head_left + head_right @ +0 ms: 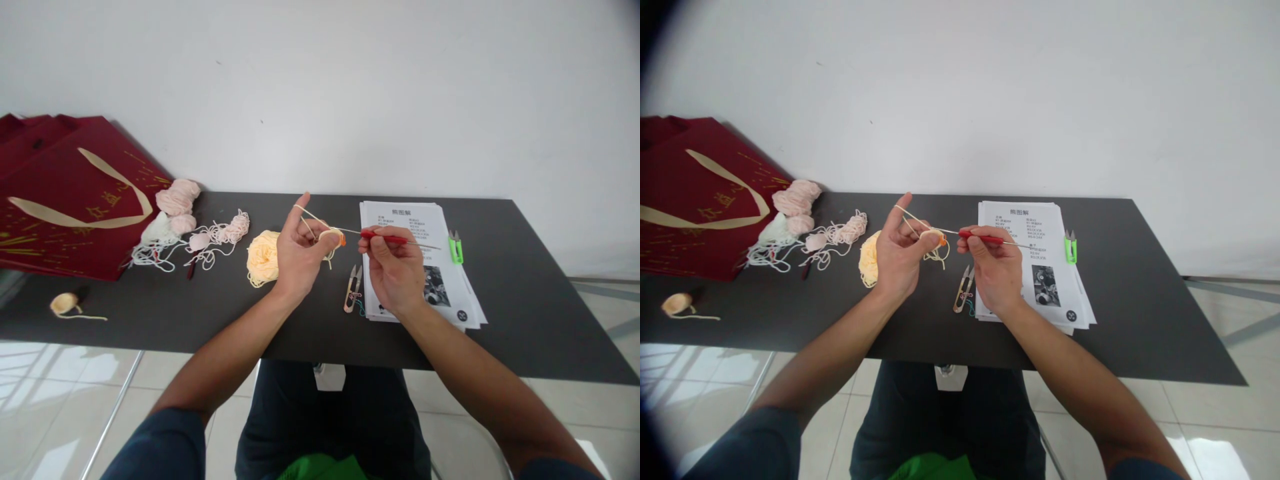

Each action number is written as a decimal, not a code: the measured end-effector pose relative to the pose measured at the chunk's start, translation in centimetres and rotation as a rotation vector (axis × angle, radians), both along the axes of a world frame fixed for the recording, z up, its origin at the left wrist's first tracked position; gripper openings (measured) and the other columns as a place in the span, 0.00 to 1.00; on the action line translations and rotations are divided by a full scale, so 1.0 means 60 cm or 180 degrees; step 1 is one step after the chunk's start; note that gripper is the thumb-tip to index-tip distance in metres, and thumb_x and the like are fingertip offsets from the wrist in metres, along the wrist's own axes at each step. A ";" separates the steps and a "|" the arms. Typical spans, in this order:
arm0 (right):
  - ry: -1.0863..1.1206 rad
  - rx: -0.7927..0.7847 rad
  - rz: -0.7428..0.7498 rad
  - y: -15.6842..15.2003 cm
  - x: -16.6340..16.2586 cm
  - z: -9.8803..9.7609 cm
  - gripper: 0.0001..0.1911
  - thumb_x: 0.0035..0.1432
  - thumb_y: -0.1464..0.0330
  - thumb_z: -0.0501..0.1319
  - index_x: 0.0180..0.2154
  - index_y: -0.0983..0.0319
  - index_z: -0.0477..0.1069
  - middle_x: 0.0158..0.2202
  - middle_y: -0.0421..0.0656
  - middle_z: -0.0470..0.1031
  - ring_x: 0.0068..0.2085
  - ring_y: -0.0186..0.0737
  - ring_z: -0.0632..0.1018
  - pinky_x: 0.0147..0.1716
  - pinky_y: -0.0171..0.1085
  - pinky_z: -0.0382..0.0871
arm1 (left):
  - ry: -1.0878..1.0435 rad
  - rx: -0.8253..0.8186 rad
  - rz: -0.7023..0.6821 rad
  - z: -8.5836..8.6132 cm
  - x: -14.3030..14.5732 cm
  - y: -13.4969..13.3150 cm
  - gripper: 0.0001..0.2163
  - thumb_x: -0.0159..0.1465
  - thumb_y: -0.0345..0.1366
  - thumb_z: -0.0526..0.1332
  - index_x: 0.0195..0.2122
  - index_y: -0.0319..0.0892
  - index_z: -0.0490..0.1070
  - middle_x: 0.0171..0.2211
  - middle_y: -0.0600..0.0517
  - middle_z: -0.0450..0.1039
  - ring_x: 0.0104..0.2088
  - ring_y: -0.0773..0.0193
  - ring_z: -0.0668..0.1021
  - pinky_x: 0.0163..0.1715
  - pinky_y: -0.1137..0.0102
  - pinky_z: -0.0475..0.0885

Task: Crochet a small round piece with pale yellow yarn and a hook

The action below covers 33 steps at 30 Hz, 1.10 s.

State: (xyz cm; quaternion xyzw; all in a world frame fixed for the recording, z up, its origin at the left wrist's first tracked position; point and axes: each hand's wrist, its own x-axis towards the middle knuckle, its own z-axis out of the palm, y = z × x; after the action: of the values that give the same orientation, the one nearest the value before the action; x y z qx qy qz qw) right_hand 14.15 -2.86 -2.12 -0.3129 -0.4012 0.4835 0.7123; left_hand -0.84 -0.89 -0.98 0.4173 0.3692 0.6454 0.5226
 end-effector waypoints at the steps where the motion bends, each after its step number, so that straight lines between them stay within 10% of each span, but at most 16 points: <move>1: 0.0066 -0.0097 0.0088 0.001 0.001 -0.001 0.08 0.57 0.65 0.75 0.38 0.53 0.78 0.40 0.36 0.85 0.35 0.32 0.83 0.36 0.34 0.82 | -0.0028 0.0011 -0.0036 -0.002 -0.001 0.002 0.41 0.54 0.33 0.76 0.68 0.51 0.65 0.31 0.60 0.77 0.29 0.70 0.78 0.32 0.73 0.74; 33: -0.1372 0.0965 -0.0779 -0.025 -0.002 -0.004 0.12 0.61 0.74 0.69 0.42 0.51 0.83 0.42 0.41 0.86 0.39 0.40 0.85 0.39 0.44 0.86 | 0.0717 0.0335 0.0710 0.003 0.005 -0.010 0.27 0.59 0.31 0.74 0.60 0.46 0.72 0.31 0.57 0.79 0.31 0.67 0.78 0.37 0.70 0.72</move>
State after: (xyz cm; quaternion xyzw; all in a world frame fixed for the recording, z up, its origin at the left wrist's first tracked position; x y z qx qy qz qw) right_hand 14.02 -4.38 -2.38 -0.3445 -0.5703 0.2509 0.7023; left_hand -0.52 -1.50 -0.77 0.4703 0.4352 0.6669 0.3803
